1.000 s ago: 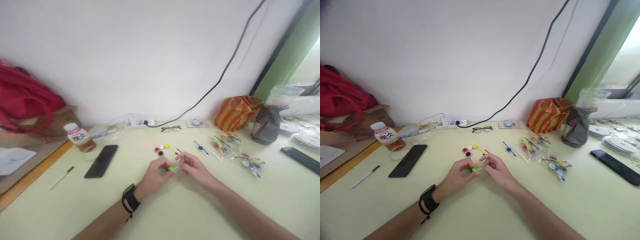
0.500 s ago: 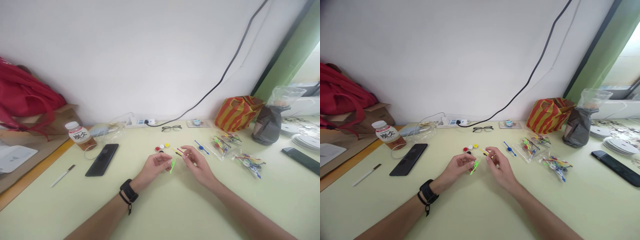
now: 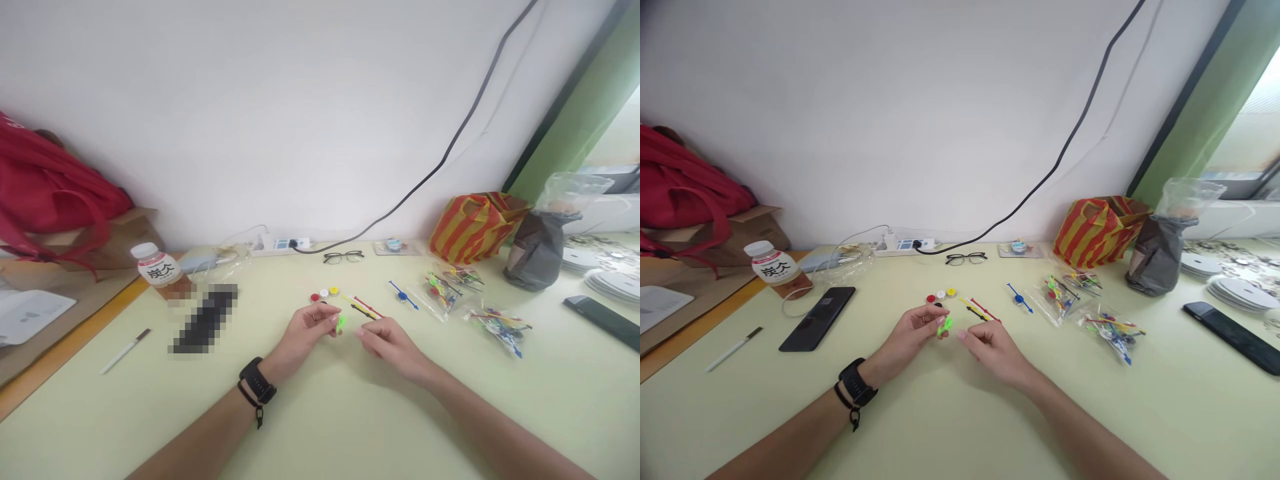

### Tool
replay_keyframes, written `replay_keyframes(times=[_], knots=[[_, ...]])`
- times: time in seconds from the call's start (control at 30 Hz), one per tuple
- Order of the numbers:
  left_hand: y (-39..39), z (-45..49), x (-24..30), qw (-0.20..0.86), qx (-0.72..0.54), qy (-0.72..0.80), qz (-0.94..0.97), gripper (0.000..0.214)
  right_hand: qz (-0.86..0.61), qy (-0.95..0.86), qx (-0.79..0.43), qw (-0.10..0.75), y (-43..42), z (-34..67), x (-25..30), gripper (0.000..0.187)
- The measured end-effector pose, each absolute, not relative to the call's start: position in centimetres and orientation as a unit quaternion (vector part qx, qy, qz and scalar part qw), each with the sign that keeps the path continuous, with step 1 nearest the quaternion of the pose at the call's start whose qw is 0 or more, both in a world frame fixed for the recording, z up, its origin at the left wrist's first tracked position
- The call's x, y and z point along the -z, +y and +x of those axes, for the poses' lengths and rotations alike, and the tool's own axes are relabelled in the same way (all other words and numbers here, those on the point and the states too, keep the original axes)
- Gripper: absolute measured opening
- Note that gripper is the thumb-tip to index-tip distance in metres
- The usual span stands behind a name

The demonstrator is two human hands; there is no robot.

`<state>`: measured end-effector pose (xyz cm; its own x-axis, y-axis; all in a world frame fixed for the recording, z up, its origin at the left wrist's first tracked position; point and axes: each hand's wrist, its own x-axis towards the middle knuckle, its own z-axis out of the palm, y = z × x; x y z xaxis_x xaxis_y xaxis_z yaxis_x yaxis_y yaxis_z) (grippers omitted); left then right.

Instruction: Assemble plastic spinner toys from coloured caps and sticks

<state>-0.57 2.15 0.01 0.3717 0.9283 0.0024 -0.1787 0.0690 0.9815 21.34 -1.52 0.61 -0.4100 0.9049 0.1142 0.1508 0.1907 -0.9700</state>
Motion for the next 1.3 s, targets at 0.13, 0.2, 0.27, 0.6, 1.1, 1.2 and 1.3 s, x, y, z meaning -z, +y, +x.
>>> replay_keyframes(times=[0.13,0.2,0.27,0.6,1.1,1.2,1.3], knots=[[2.1,-0.6,-0.1,0.642,-0.431,0.352,0.527,0.028,-0.407,-0.633,-0.495,0.436,-1.6,21.1,-0.4,0.031],[2.1,-0.6,-0.1,0.642,-0.432,0.352,0.526,0.027,-0.417,-0.609,-0.505,0.447,-1.6,21.0,-0.1,0.058],[2.1,-0.6,-0.1,0.642,-0.433,0.350,0.527,0.027,-0.423,-0.605,-0.506,0.446,-1.6,21.1,0.2,0.078],[2.2,-0.6,-0.1,0.641,-0.421,0.348,0.539,0.028,-0.397,-0.694,-0.446,0.401,-1.7,20.8,0.5,0.051],[2.3,-0.7,0.5,0.629,-0.410,0.373,0.545,0.031,-0.371,-0.711,-0.448,0.395,-2.9,20.6,-0.6,0.028],[2.3,-0.6,0.3,0.633,-0.411,0.377,0.537,0.033,-0.377,-0.726,-0.428,0.382,-2.6,20.8,-0.9,0.057],[2.2,-0.5,0.1,0.633,-0.414,0.378,0.534,0.031,-0.400,-0.720,-0.405,0.397,-2.2,20.8,-0.8,0.055]])
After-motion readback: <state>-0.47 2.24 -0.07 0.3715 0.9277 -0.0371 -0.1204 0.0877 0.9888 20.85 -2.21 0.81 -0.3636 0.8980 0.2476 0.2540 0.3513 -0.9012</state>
